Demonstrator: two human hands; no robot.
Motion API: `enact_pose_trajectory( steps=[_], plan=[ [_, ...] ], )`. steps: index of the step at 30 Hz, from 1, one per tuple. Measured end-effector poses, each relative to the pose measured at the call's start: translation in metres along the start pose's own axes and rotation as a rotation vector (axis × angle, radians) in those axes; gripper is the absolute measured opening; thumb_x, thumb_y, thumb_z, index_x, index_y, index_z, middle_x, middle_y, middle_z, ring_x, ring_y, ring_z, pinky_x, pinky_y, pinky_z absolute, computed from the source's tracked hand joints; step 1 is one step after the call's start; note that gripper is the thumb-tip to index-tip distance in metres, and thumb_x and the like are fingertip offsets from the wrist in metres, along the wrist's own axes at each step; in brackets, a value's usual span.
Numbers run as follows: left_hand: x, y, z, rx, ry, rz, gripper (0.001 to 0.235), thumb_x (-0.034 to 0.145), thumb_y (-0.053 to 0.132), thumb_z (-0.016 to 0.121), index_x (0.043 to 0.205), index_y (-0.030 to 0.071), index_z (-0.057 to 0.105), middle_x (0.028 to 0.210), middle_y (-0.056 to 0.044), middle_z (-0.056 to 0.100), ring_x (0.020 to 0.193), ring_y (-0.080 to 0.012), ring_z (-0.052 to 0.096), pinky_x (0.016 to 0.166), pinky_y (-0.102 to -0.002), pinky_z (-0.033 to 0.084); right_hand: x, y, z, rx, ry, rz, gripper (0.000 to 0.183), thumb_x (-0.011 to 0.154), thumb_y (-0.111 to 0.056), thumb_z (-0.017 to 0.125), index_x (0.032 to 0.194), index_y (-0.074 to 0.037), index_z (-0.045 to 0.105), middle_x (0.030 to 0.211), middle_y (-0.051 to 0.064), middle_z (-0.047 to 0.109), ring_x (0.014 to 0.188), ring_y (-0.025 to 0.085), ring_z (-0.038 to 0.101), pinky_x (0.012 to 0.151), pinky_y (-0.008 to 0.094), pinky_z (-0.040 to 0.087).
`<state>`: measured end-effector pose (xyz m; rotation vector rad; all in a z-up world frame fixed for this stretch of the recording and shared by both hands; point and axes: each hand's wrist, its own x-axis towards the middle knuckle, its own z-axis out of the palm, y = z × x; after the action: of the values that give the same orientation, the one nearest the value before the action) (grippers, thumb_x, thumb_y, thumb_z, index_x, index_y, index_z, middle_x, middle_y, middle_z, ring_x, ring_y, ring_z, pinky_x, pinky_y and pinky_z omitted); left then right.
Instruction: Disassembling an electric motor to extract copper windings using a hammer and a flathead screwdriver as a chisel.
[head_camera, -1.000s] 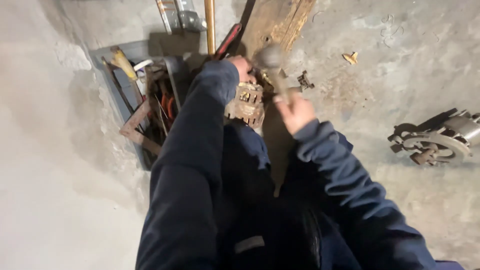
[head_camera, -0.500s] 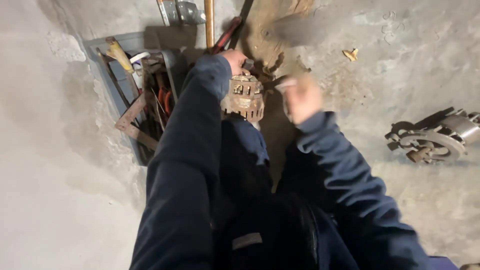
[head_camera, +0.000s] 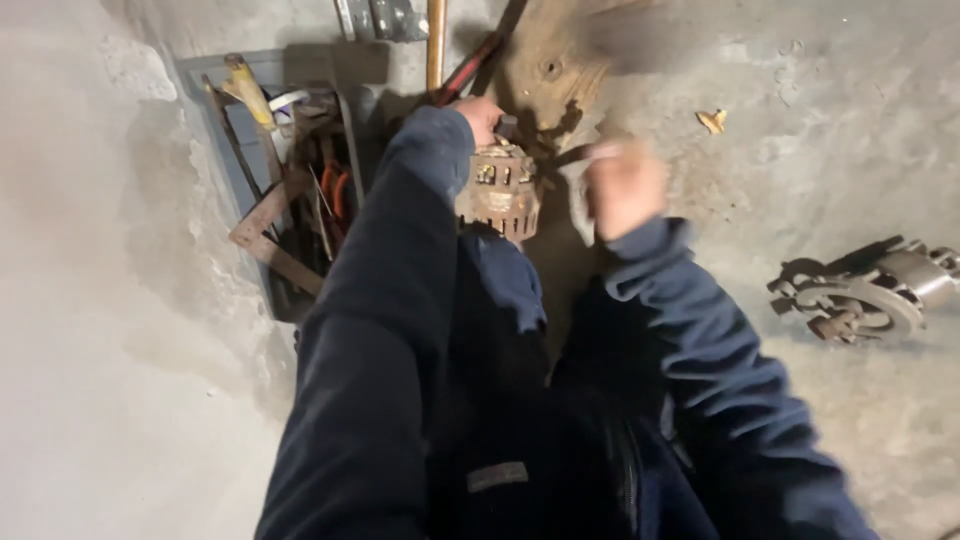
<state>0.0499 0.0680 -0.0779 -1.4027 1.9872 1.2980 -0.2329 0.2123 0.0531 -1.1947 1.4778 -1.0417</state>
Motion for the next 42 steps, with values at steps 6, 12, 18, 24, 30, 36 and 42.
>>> enact_pose_trajectory(
  steps=[6,12,18,24,30,36,42],
  plan=[
    [0.071,-0.097,0.076,0.118,0.099,0.189,0.023,0.087,0.019,0.072,0.107,0.009,0.078,0.099,-0.022,0.073,0.093,-0.0383,0.072,0.085,-0.046,0.055,0.03,-0.054,-0.056,0.095,-0.259,0.529,0.048,0.105,-0.05,0.053,0.103,-0.003,0.064,0.068,0.008,0.063,0.047,0.017,0.059,0.041,0.034,0.046],
    [-0.029,0.022,-0.014,-0.28,-0.003,0.106,0.031,0.076,0.027,0.079,0.103,0.012,0.078,0.096,-0.014,0.079,0.091,-0.0299,0.076,0.082,-0.04,0.057,0.044,-0.125,-0.046,0.485,0.178,0.001,0.046,0.11,-0.052,0.049,0.116,-0.007,0.057,0.076,0.006,0.057,0.051,0.016,0.054,0.044,0.032,0.043],
    [0.002,-0.003,0.017,-0.166,0.036,0.194,0.034,0.079,0.028,0.075,0.11,0.015,0.079,0.103,-0.014,0.077,0.096,-0.031,0.076,0.086,-0.04,0.057,0.004,0.076,0.006,-0.401,-0.363,0.107,0.045,0.111,-0.048,0.065,0.103,-0.004,0.073,0.073,0.011,0.064,0.064,0.014,0.057,0.061,0.031,0.046],
    [-0.017,0.001,-0.003,-0.101,0.0,0.11,0.038,0.077,0.034,0.08,0.109,0.014,0.078,0.105,-0.017,0.076,0.1,-0.0342,0.074,0.087,-0.043,0.056,0.036,-0.113,-0.031,0.178,-0.174,0.453,0.044,0.104,-0.053,0.055,0.105,-0.01,0.06,0.067,0.005,0.056,0.048,0.014,0.054,0.043,0.033,0.045],
    [-0.021,0.009,-0.006,-0.033,0.063,0.053,0.043,0.076,0.037,0.081,0.114,0.017,0.078,0.105,-0.018,0.073,0.102,-0.038,0.069,0.09,-0.045,0.053,0.003,0.009,0.009,-0.022,-0.162,-0.043,0.047,0.116,-0.046,0.056,0.111,0.0,0.064,0.081,0.007,0.063,0.069,0.017,0.061,0.063,0.032,0.051],
    [0.011,-0.037,0.043,-0.048,0.094,0.121,0.038,0.08,0.016,0.071,0.117,0.018,0.077,0.108,-0.017,0.075,0.1,-0.0363,0.071,0.092,-0.044,0.055,0.018,0.016,-0.001,0.098,-0.209,0.577,0.042,0.106,-0.045,0.056,0.102,-0.004,0.061,0.066,0.006,0.057,0.05,0.017,0.054,0.045,0.035,0.043],
    [-0.05,0.046,-0.043,0.28,0.179,0.167,0.038,0.074,0.022,0.081,0.113,0.025,0.082,0.096,-0.014,0.075,0.096,-0.0389,0.068,0.076,-0.051,0.051,0.112,0.034,-0.021,0.155,-0.099,0.582,0.041,0.111,-0.045,0.052,0.106,-0.004,0.055,0.066,0.006,0.057,0.046,0.017,0.055,0.04,0.035,0.046]
  ],
)
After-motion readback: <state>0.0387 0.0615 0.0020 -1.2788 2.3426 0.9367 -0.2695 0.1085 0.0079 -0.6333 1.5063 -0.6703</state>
